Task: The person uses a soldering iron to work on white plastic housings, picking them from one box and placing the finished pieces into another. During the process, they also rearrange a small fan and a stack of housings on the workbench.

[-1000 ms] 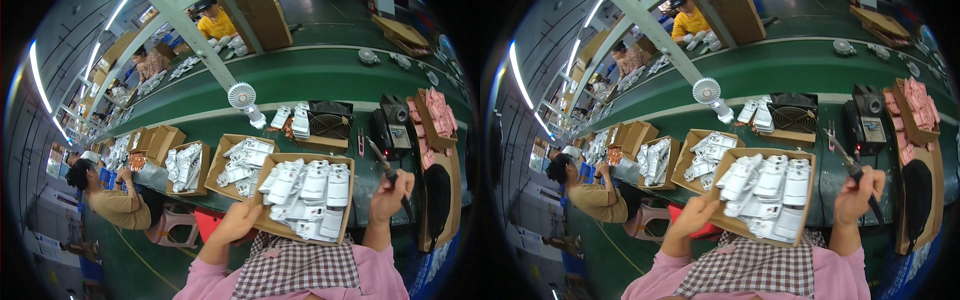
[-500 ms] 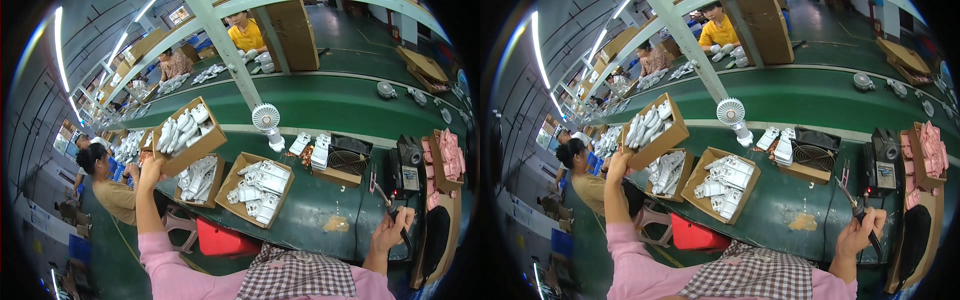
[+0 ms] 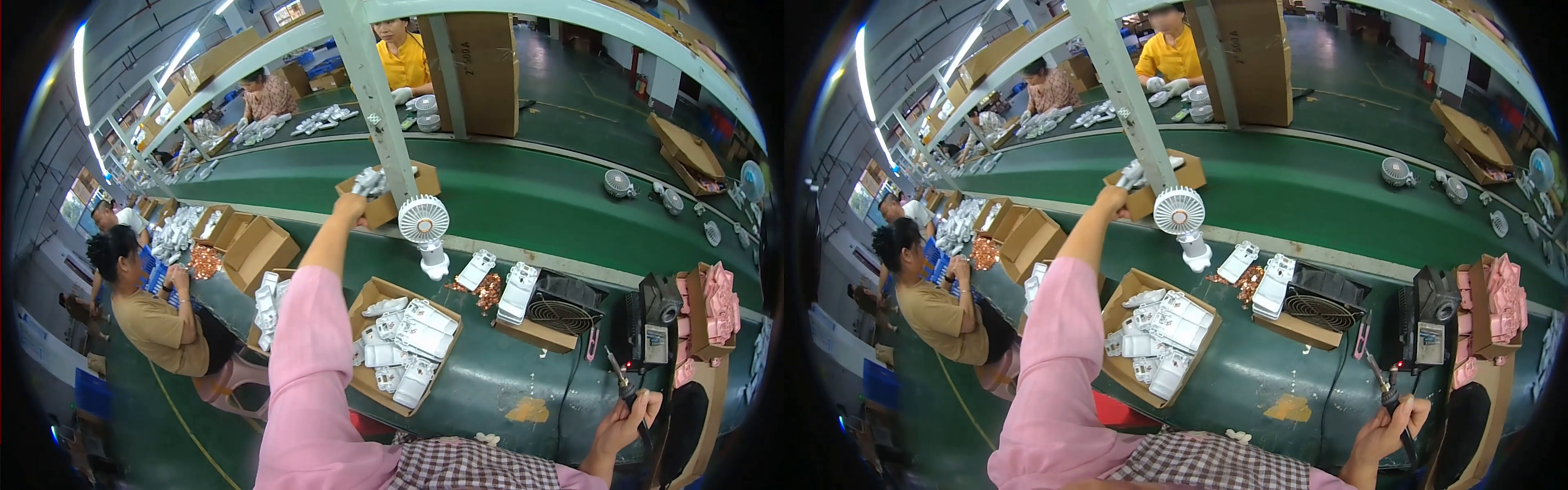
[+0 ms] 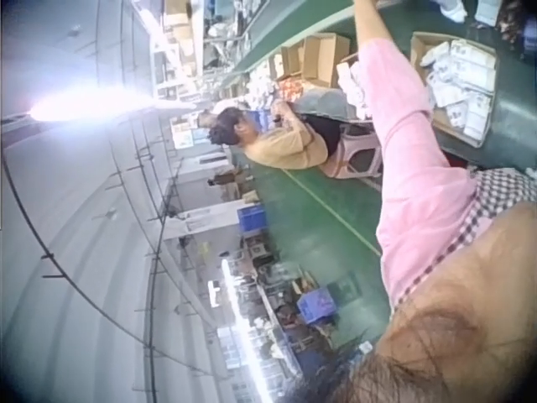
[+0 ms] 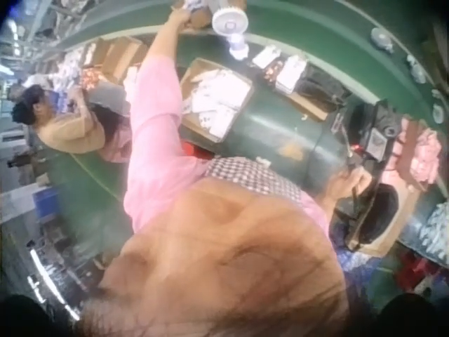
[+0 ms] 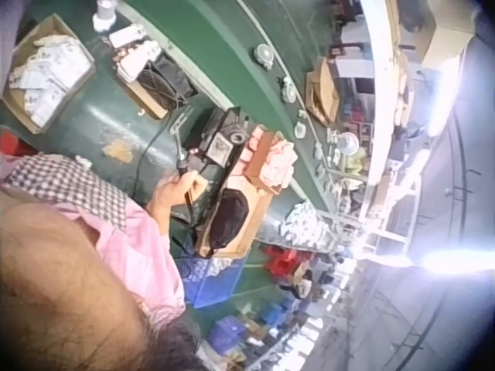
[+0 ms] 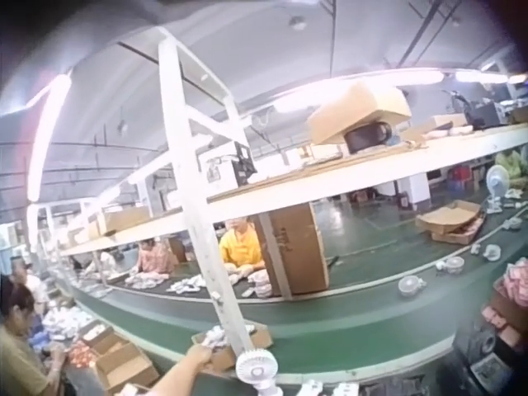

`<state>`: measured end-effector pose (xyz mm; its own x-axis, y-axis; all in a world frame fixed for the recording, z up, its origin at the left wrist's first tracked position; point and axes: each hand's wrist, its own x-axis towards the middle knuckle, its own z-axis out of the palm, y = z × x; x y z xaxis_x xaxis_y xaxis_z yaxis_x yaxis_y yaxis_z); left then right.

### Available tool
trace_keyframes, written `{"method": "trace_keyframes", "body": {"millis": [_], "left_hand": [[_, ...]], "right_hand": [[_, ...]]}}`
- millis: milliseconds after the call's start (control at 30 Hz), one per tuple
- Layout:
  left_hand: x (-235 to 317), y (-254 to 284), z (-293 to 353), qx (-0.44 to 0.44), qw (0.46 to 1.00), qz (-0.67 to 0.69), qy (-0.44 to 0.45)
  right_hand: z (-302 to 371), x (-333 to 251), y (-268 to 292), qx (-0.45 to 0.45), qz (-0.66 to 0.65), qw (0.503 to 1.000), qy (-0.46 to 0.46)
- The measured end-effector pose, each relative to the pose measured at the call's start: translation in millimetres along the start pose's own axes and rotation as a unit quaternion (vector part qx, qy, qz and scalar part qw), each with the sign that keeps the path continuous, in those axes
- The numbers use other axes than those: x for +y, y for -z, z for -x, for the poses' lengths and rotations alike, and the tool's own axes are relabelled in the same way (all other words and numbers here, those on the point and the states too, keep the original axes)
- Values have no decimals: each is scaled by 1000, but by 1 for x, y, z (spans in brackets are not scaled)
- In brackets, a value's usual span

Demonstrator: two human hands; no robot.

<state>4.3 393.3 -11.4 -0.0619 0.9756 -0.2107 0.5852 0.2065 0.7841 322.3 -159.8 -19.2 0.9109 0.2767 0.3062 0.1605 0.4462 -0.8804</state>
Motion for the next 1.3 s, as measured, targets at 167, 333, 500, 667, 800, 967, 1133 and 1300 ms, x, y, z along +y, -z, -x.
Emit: {"method": "trace_keyframes", "body": {"millis": [167,333,500,667,800,967,1133,1300], "left_hand": [[2,-81,-24,-101,980,172,10],[2,-18,-15,-23,994,76,-81],[-71,130,-8,204,908,-361,-60],[-132,211,12,51,906,-412,85],[-191,237,11,131,878,-459,21],[-184,217,18,201,876,-438,31],[-157,255,58,268,857,-421,-129],[-158,296,138,288,895,-237,-244]], "right_hand": [[-1,7,2,19,24,999,19],[9,-5,-17,-12,51,999,12],[18,-2,-20,-41,39,998,4],[27,-5,-25,-47,24,999,-11],[33,-11,-32,-93,15,996,-7],[45,-18,-38,-138,28,990,3],[45,-11,-30,-122,41,992,0],[46,-15,-37,-127,8,991,-33]]}}
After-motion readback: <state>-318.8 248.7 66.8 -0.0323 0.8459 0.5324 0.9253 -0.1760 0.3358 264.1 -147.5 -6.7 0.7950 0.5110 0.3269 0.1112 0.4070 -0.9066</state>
